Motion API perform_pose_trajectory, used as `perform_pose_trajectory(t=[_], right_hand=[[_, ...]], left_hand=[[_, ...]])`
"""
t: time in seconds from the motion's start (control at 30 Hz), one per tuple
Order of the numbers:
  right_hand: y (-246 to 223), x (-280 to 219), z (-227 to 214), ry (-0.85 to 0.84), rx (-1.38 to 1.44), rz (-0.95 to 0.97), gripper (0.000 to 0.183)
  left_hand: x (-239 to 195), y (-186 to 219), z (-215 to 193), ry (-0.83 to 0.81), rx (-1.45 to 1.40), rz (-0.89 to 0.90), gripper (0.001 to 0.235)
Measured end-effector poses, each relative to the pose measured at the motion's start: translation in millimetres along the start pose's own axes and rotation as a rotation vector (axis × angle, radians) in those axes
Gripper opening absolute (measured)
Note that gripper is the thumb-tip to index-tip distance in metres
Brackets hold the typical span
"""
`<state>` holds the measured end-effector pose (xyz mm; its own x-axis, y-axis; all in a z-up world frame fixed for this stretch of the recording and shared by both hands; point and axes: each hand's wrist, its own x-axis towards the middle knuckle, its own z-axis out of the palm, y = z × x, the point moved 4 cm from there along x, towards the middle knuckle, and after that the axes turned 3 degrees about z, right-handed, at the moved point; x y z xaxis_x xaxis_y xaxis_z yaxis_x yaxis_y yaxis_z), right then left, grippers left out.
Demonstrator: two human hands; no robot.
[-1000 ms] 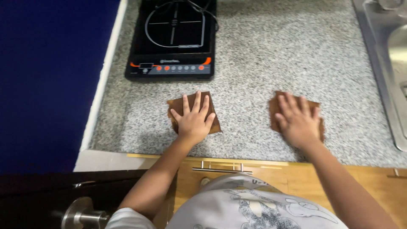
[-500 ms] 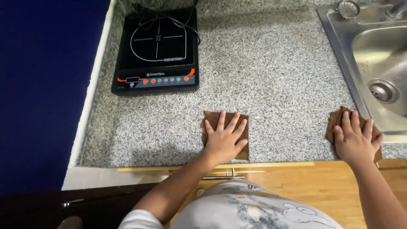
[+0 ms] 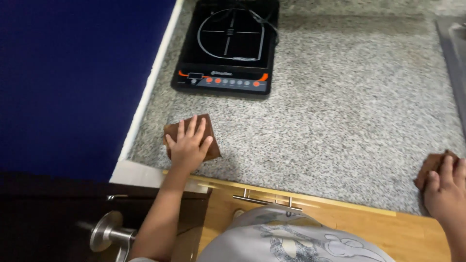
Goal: The person wipes a kitchen countertop and sink using two brown cloths. They clean the area around an induction cooktop and the sink basin, then rinse the cloths under running water.
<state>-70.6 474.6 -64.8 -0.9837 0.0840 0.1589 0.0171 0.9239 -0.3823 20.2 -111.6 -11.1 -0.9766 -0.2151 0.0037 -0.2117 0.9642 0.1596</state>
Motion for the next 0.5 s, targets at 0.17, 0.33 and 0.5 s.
perform_pose_trajectory(t=[0.17,0.33,0.5], right_hand=[[-26.2,6.9,-7.5,-0.170,-0.021,0.193,0.063],[-37.5,7.1,-4.4,-0.162,-0.129,0.124,0.061],[-73.6,-6.3,-23.3,-0.322,-0.189,0.307,0.060]], left_hand=[[1.5,-1.3,5.3,0.079,0.011,-0.008,0.055],[5.5,36.4,-17.1,-0.187,-0.022,-0.025,0.060],[0.7,130.2,-10.2,-0.084,0.141,0.375,0.055]])
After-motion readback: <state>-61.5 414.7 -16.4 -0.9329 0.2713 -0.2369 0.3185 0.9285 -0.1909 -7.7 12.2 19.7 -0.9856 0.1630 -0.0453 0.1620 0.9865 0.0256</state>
